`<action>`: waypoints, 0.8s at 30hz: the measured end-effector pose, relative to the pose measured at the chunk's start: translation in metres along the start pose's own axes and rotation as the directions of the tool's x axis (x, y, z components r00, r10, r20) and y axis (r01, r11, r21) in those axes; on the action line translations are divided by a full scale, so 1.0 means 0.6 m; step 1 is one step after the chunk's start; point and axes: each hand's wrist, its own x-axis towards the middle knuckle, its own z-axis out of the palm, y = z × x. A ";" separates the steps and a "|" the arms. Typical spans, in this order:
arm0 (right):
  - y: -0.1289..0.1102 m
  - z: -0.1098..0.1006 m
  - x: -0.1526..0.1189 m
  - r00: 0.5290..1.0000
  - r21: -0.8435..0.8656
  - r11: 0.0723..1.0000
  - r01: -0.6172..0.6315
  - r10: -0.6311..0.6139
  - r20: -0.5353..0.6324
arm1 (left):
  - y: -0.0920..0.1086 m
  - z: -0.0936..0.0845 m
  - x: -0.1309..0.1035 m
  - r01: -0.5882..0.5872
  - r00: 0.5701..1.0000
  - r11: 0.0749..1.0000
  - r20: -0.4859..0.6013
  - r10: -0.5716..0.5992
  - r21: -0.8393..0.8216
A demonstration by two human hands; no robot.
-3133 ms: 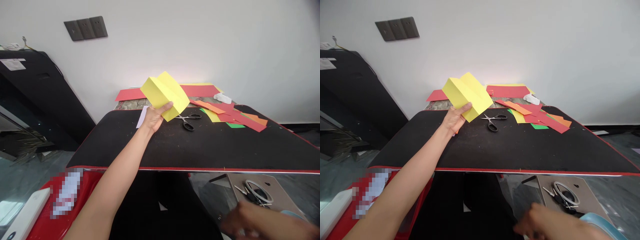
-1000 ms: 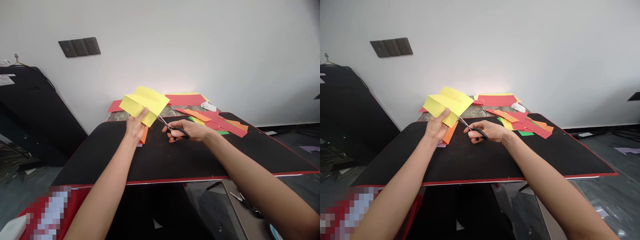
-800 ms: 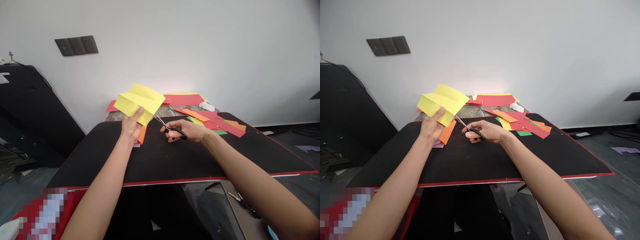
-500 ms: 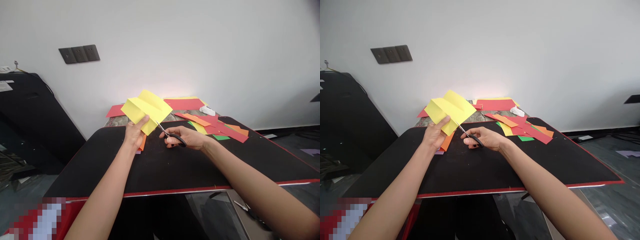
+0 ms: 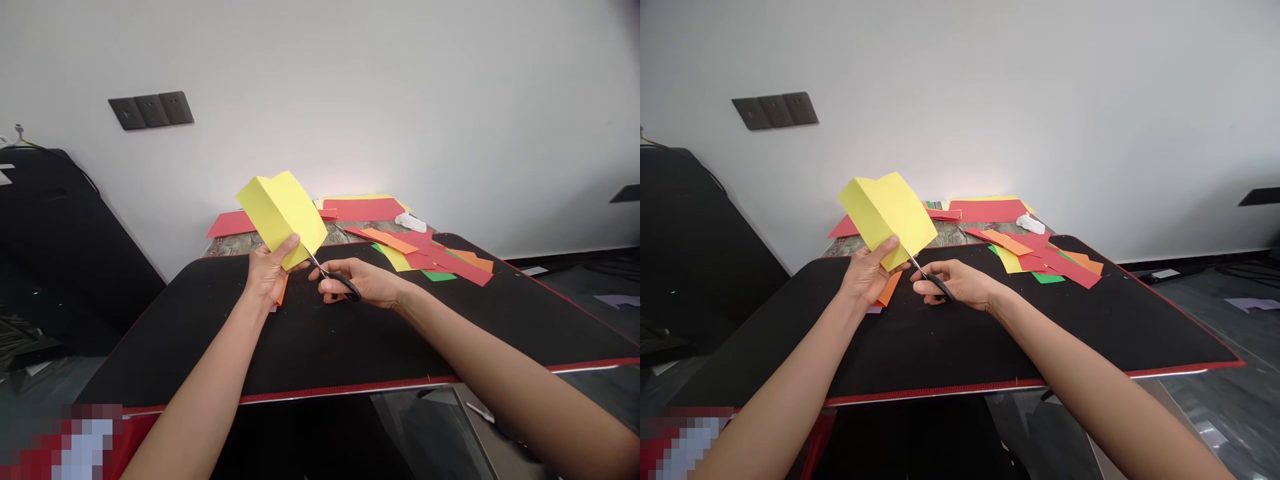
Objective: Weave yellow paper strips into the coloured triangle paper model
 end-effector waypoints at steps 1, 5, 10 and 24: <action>0.000 0.000 0.000 1.000 0.001 1.000 0.001 -0.001 0.001 | -0.001 0.000 0.000 -0.014 1.000 1.000 -0.006 0.014 -0.016; 0.001 0.001 -0.001 1.000 0.008 1.000 0.014 -0.014 0.015 | -0.003 -0.001 0.002 -0.060 0.998 0.996 -0.027 0.058 -0.073; 0.003 0.001 -0.002 0.999 0.051 0.998 0.021 -0.022 0.031 | -0.001 0.001 0.000 -0.073 0.997 0.994 -0.028 0.071 -0.081; 0.000 -0.001 -0.008 0.999 0.043 0.999 0.014 -0.016 0.045 | -0.003 0.001 0.001 -0.130 0.991 0.990 0.006 0.130 -0.055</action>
